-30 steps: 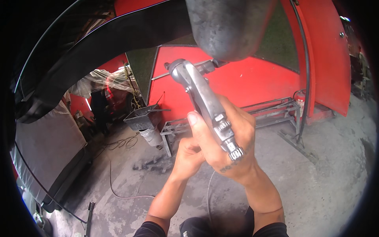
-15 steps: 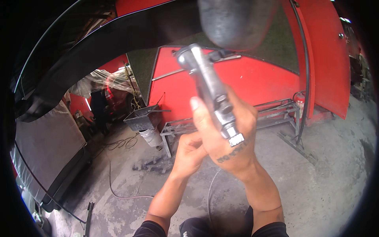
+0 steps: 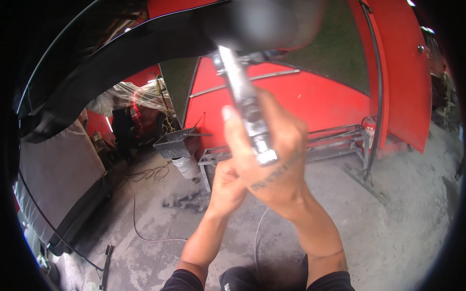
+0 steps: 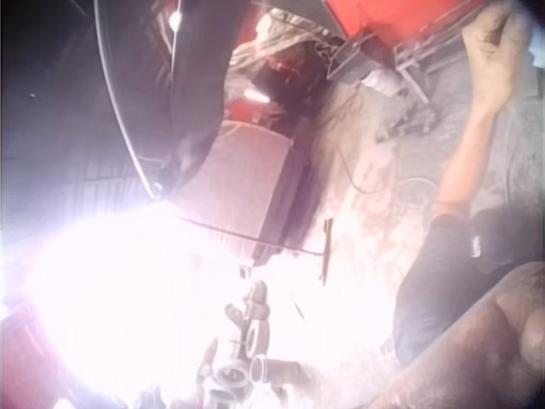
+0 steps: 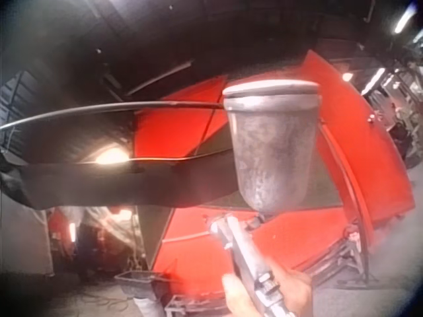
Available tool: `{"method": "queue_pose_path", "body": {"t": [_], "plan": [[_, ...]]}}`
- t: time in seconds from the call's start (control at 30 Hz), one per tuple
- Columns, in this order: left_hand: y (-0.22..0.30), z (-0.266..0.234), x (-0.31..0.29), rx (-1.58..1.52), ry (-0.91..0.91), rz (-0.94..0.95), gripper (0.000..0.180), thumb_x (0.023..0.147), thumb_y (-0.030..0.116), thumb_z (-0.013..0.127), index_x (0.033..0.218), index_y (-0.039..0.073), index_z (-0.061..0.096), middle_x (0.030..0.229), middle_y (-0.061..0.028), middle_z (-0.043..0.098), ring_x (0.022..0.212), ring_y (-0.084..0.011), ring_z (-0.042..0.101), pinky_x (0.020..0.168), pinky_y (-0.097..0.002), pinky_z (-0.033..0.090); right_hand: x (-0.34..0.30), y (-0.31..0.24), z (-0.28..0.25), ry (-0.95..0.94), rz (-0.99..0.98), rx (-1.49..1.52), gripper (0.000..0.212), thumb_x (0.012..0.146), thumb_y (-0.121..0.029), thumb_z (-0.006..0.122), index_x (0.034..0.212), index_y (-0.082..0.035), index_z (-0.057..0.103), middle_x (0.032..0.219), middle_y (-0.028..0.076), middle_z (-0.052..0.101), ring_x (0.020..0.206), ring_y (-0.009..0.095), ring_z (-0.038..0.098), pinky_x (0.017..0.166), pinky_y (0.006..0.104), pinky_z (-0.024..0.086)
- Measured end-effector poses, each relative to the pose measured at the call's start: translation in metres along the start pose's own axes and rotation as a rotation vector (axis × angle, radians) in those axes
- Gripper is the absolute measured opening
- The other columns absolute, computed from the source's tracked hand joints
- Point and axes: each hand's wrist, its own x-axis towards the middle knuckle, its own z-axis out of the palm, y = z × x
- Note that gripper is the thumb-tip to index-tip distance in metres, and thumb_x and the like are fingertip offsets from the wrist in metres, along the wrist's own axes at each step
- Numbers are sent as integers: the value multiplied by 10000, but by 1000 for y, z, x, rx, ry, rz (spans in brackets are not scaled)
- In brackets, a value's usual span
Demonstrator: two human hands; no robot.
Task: The person inspects a black car bumper, then uses a spray gun to apply a coat of paint. They move around the bumper to cover different sections, including the edges and the main body, ensuring even coverage.
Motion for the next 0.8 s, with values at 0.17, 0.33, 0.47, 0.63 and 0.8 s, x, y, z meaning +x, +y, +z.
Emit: {"method": "queue_pose_path", "body": {"t": [0.17,0.33,0.47,0.63,0.8], "plan": [[4,-1,-9,59,-4,85,294,1065,105,670,1314,-51,690,1237,-86,741,1147,-144,651,1005,-326,522,-2,-2,2,-135,-110,9,254,918,-60,755,1134,52,682,807,145,683,659,236,683,600,368,527],[11,5,-9,108,-56,-13,306,1071,121,666,1323,-51,688,1227,-74,741,1154,-130,631,1025,-333,508,-12,-7,-4,-9,33,12,147,969,-110,752,988,31,715,706,58,676,563,117,629,517,287,481],[15,10,0,150,-33,-48,339,1079,135,657,1372,-34,672,1237,-70,739,1144,-119,621,1017,-314,496,-3,-7,-4,86,21,17,172,993,-145,739,957,22,728,676,41,673,529,93,606,490,266,463],[12,8,0,33,-15,24,351,1080,141,657,1388,-27,667,1246,-71,737,1140,-114,620,1012,-307,494,5,-16,0,-7,47,19,139,953,-102,741,992,16,678,683,68,634,570,160,620,540,339,479],[12,5,-11,50,-16,31,340,1079,143,660,1363,-42,675,1221,-69,739,1128,-120,627,1010,-308,497,1,-18,-3,-158,69,58,181,944,-91,741,1063,36,689,731,90,644,613,165,627,574,343,490]]}}
